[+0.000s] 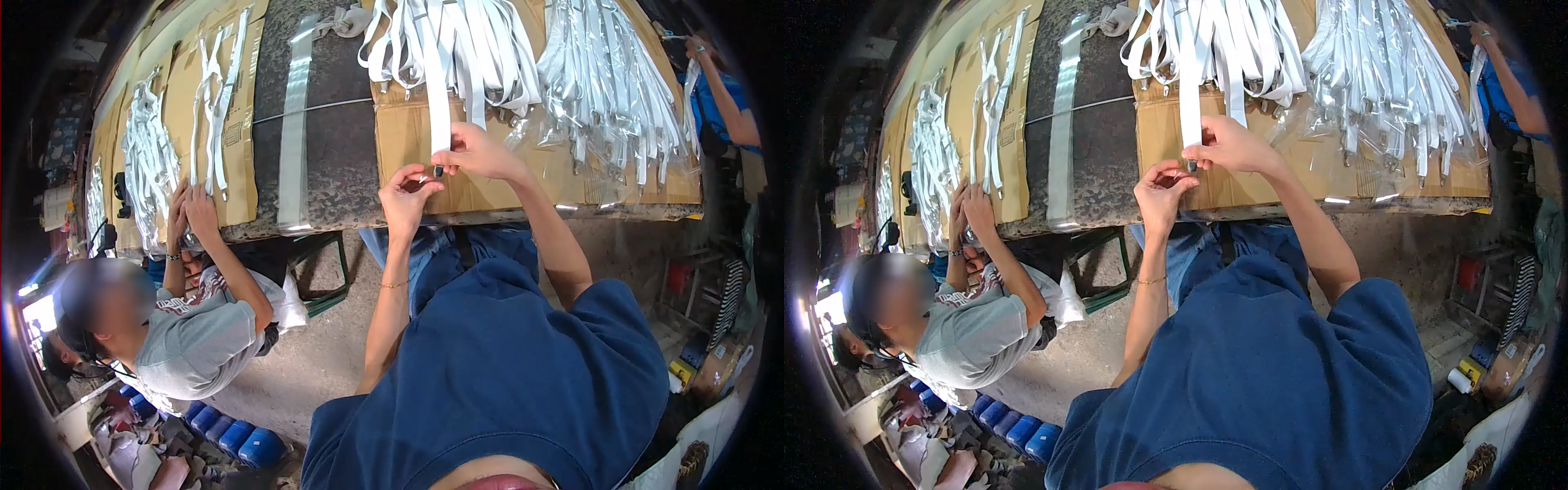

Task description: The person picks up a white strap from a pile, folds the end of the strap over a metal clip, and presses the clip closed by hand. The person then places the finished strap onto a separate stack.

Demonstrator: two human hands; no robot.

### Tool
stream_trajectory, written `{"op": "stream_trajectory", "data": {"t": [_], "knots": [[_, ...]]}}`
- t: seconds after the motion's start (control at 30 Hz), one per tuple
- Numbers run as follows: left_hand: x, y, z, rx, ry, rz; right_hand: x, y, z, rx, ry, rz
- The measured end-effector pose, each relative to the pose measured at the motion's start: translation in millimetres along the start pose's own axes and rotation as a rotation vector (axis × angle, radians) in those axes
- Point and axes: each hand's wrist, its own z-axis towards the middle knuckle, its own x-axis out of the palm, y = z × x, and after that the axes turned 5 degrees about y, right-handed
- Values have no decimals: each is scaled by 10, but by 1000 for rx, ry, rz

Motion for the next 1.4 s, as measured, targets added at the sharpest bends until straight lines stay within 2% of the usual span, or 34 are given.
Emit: {"op": "stream_trajectory", "data": {"t": [0.6,0.67,0.87,1.07,1.13,1.17,1.23,1.27,1.33,1.37,1.4], "knots": [[32,-62,33,-45,27,-49,28,-5,-2,-5,39,-40],[56,-63,37,-60,29,-55,15,-5,-13,5,-19,-130],[94,-66,45,-104,-32,-175,-2,-77,19,16,-2,-48],[156,54,54,48,-121,-172,7,-87,34,118,-20,163],[202,29,51,137,-258,113,16,-29,13,113,-42,195],[199,10,50,138,-259,112,15,-13,7,110,-66,227],[156,-17,52,-52,-164,399,19,-11,18,76,-85,221],[129,-35,57,-51,-163,399,20,-11,23,43,-106,216],[81,-70,75,-173,-20,489,5,-18,33,40,-99,171],[75,-78,72,-172,-21,490,1,-17,38,40,-91,126],[66,-86,61,-177,16,260,11,0,40,39,-90,126]]}}
